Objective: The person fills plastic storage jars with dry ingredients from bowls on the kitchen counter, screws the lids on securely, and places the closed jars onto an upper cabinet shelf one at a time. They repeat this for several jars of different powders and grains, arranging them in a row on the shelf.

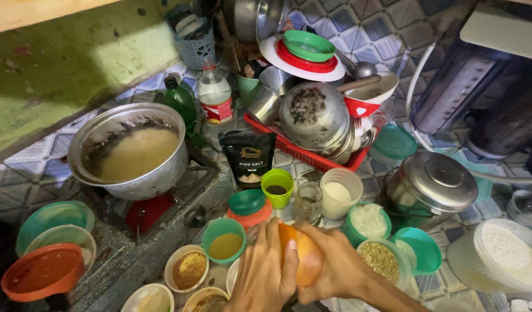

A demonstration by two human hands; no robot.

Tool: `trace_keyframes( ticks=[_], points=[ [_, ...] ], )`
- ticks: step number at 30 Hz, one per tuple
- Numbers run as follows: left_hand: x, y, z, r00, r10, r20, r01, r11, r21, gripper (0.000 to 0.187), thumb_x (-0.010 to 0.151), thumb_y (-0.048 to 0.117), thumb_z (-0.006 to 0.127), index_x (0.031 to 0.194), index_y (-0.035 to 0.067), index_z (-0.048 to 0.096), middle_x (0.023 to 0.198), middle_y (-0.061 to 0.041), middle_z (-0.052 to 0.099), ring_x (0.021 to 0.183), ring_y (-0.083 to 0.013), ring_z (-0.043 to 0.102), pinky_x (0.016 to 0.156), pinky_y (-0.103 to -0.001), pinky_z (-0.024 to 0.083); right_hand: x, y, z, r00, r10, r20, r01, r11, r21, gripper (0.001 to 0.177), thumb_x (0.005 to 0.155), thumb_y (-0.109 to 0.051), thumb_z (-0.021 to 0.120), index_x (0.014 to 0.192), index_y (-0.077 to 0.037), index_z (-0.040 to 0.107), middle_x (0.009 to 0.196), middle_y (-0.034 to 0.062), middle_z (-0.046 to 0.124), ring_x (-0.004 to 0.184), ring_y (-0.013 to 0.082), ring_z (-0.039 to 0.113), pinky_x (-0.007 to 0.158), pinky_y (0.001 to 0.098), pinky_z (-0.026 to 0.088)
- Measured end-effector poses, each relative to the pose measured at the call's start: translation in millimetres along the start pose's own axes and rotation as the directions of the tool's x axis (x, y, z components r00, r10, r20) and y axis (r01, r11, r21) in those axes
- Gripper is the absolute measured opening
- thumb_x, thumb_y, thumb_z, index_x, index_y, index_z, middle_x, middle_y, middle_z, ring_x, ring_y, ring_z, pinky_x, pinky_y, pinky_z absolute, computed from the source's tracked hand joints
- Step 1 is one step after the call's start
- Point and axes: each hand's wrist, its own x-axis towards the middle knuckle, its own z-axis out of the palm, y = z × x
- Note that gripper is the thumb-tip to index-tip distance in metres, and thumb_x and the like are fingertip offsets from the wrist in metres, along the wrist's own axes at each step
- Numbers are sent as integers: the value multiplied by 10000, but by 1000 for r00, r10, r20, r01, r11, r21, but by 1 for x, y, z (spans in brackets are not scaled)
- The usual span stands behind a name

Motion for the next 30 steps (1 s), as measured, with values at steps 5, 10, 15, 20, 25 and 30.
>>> trace_keyframes(
  ticks=[5, 10, 15, 20, 25, 30],
  points=[
    [-8, -5, -2, 994, 46, -98, -48, 999, -18, 483, 997, 291, 423, 1288, -90, 484, 1082, -369, 588, 930, -544, 619, 819, -587, 493, 1, -5, 6, 999, -28, 20, 30, 994, -109, 996, 417, -293, 918, 1308, -36, 556, 1044, 215, 732, 914, 395, 735, 817, 412, 596],
    [-11, -10, -5, 995, 22, -97, -28, 998, -63, 512, 990, 312, 438, 1319, -76, 487, 1132, -361, 595, 1006, -529, 613, 868, -568, 492, 2, -9, 4, 998, -56, 40, 62, 983, -172, 952, 435, -294, 906, 1288, -57, 558, 1066, 221, 723, 924, 426, 716, 799, 447, 587],
    [-11, -13, -12, 971, 219, -97, -217, 976, 29, 740, 976, 512, 594, 1399, -80, 456, 1268, -347, 582, 1187, -506, 593, 999, -538, 470, 1, -4, -1, 996, -19, 88, 21, 999, -33, 868, 519, -289, 893, 1297, -78, 571, 1036, 189, 758, 932, 346, 742, 813, 410, 607],
    [-16, -11, -17, 987, 160, 7, -156, 972, -176, 834, 953, 621, 548, 1498, 0, 437, 1362, -272, 544, 1250, -456, 595, 1033, -503, 475, 3, 17, -12, 957, -198, 212, 135, 951, 277, 891, 657, -302, 943, 1379, -44, 489, 1159, 125, 747, 1028, 227, 760, 887, 361, 607],
    [-12, -6, -3, 989, -28, -147, -19, 952, -306, 910, 920, 738, 463, 1449, -1, 436, 1303, -251, 575, 1201, -433, 637, 1011, -493, 490, -5, 23, -8, 893, 365, 265, -384, 305, 872, 679, 833, -449, 677, 1351, -26, 560, 1165, 123, 758, 1039, 239, 744, 874, 387, 607],
    [-11, -7, 10, 957, 215, -194, -222, 975, -17, 1045, 933, 781, 459, 1476, -108, 368, 1309, -332, 563, 1211, -511, 598, 1001, -549, 481, -10, 14, 15, 771, 618, 156, -406, 288, 867, 546, 894, -550, 568, 1141, -69, 649, 820, 103, 668, 611, 213, 638, 442, 351, 465]
  ],
)
